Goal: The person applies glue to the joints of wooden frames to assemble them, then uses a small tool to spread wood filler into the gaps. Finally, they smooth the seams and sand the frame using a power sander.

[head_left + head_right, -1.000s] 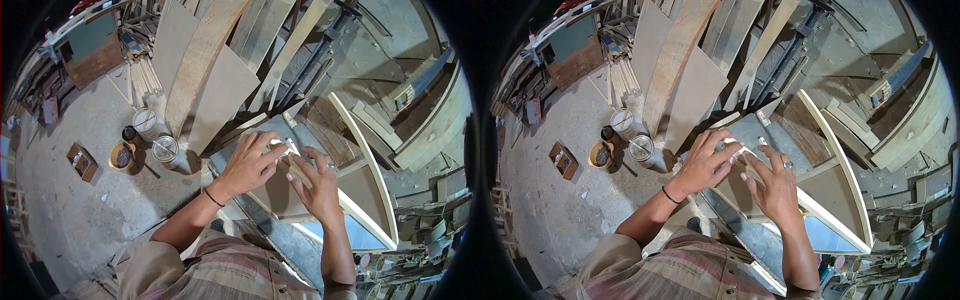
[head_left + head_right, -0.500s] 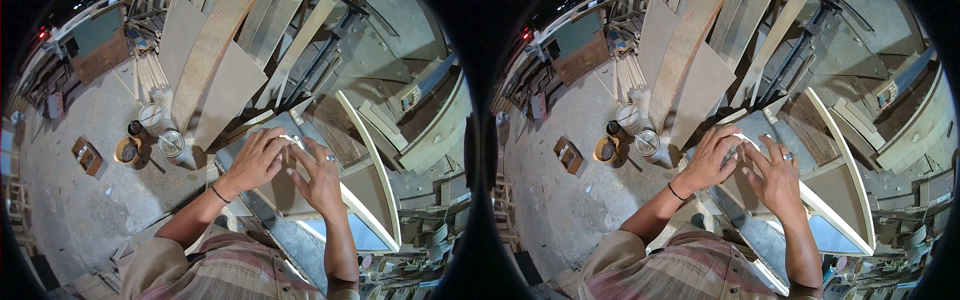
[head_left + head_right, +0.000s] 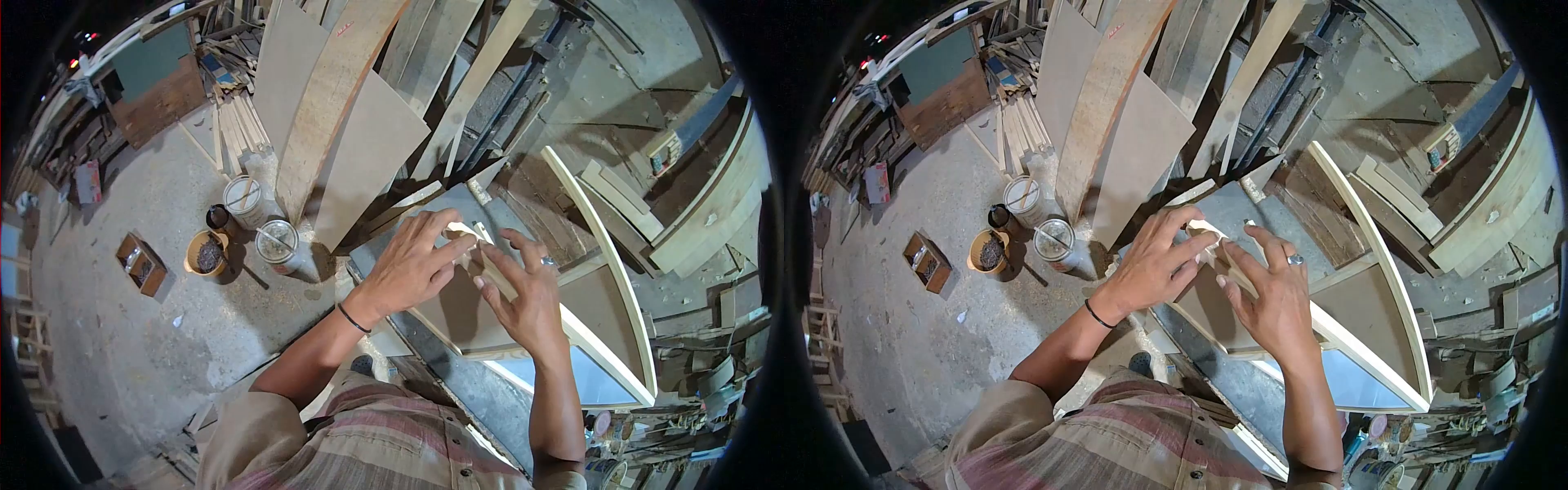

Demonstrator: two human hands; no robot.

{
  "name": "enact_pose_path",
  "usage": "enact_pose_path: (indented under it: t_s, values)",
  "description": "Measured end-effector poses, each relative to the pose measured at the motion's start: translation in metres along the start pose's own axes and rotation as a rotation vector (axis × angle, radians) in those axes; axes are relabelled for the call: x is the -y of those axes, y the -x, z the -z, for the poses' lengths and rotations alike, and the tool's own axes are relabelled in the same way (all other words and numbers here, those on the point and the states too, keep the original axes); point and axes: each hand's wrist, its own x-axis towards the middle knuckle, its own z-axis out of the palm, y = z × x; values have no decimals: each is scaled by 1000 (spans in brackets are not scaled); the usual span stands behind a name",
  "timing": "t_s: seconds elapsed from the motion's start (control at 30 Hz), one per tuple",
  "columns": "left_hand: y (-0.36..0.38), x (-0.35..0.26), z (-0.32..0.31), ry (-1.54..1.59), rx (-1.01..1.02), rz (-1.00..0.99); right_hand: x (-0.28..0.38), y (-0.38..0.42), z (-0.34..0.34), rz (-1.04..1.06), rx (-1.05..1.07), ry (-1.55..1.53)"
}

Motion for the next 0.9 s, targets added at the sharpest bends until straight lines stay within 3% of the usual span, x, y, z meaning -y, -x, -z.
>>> enact_pose_path:
  t_s: [0.3,0.37,0.53,0.57,0.67,0.7,0.77,0.9]
  values:
    - [-6,-1,0,78,-16,14,4,-9,3,5,-9,52]
    - [-4,0,-3,56,-19,17,3,-11,4,103,-37,90]
    - [0,2,-14,71,44,49,-8,0,-25,29,-123,-33]
    - [3,6,-17,91,67,51,-3,0,-17,-14,-17,-72]
    - [12,7,-24,148,18,75,-3,8,-34,-35,-64,-24]
    - [13,2,-22,171,-2,67,-4,12,-44,-16,-178,-41]
    - [16,18,-24,-15,33,-33,-3,29,-23,-52,-284,-114]
    - [16,19,-23,-108,50,-44,-45,85,51,-266,-425,-49]
